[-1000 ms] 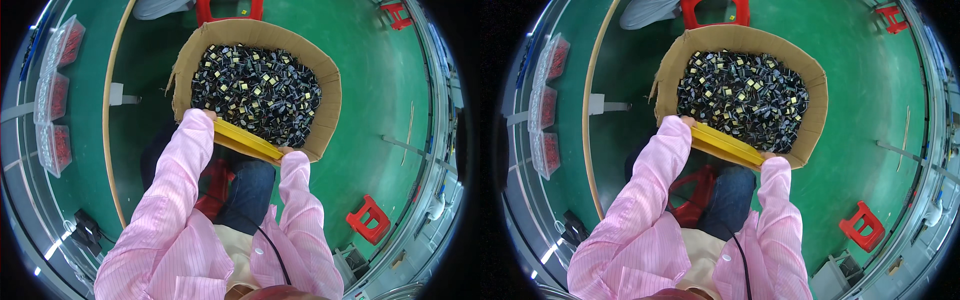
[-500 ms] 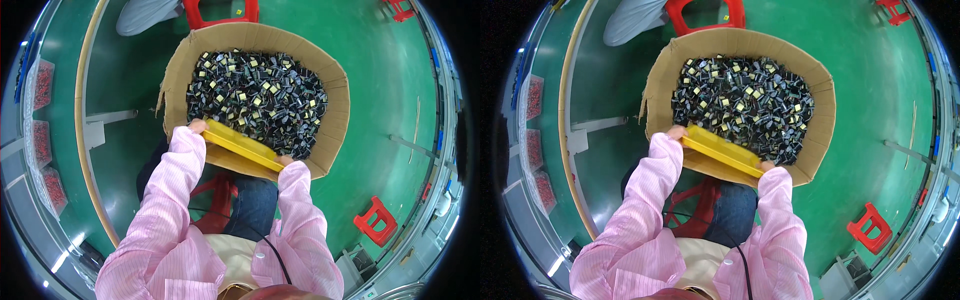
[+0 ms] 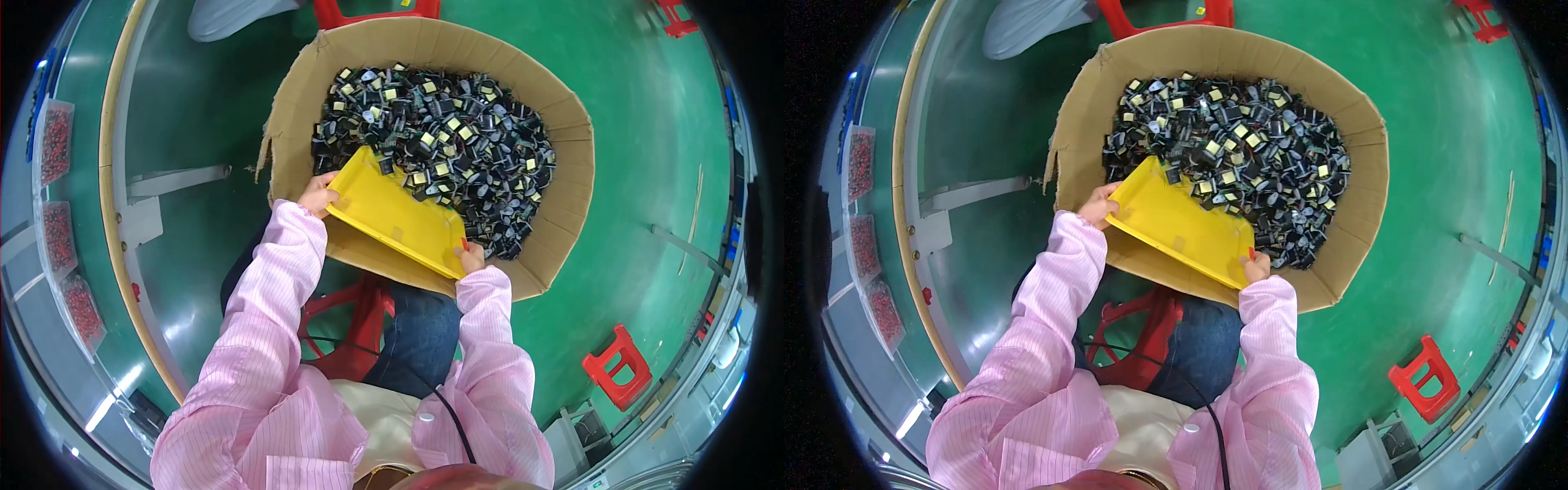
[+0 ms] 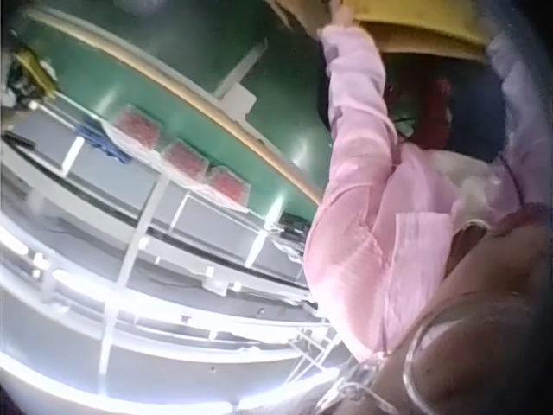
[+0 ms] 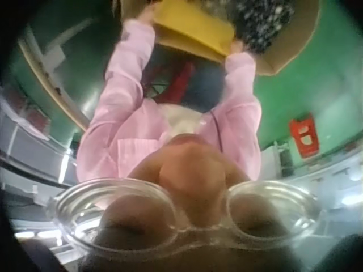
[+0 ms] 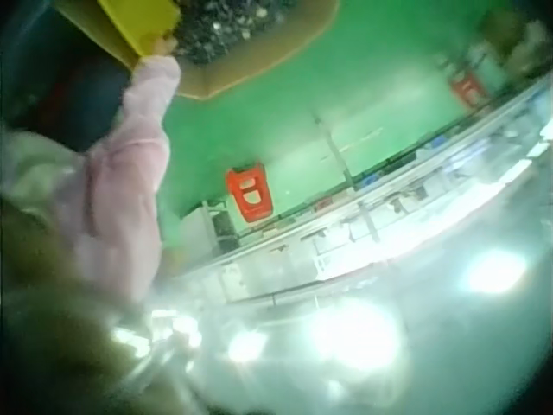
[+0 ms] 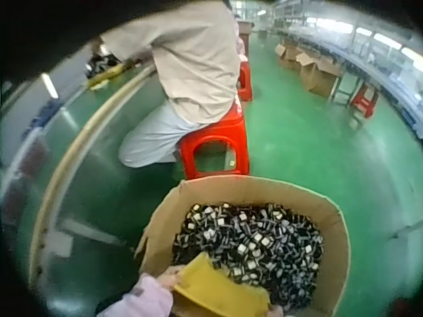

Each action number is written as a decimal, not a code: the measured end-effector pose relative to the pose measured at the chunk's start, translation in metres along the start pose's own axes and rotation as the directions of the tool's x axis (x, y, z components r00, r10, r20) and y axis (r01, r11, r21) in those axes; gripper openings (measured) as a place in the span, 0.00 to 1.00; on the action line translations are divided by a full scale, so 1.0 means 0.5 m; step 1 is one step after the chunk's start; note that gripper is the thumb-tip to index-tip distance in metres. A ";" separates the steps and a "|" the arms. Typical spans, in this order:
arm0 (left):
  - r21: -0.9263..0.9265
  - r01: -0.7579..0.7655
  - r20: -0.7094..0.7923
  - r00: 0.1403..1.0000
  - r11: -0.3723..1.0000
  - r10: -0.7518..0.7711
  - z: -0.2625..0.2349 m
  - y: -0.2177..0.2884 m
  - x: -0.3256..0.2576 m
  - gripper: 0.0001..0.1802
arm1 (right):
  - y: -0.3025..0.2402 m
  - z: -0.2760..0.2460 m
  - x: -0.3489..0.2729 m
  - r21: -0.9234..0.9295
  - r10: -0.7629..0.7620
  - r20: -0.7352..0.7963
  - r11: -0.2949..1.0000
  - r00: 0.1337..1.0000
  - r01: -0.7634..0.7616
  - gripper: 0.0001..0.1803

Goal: The person scoops small electronic components from a large cardboard box into a yellow tray using both hands. They carry the tray to a green workbench, pour the components onto the surface, and return to the box to repeat the process. The person also briefly handles a few loose wires on the workbench.

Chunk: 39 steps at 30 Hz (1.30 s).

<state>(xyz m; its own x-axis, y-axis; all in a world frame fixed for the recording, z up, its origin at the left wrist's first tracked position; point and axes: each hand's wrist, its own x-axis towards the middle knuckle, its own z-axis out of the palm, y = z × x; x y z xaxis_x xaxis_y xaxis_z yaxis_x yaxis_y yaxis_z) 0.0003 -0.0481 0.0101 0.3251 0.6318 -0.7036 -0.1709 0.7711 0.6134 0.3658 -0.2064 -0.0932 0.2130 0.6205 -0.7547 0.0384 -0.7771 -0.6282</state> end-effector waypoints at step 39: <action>0.956 -0.258 0.285 0.718 -0.137 0.635 0.149 0.198 0.403 0.30 | -0.429 -0.088 0.276 -0.860 -0.761 -0.163 0.422 0.629 0.288 0.30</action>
<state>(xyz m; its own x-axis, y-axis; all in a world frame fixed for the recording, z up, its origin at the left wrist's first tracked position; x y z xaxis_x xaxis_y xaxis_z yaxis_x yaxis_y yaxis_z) 0.1181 0.1495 -0.0441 0.3902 0.9206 -0.0136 0.8290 -0.3449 0.4403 0.4300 0.0415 -0.0542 0.2634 0.9641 0.0341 0.9169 -0.2392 -0.3194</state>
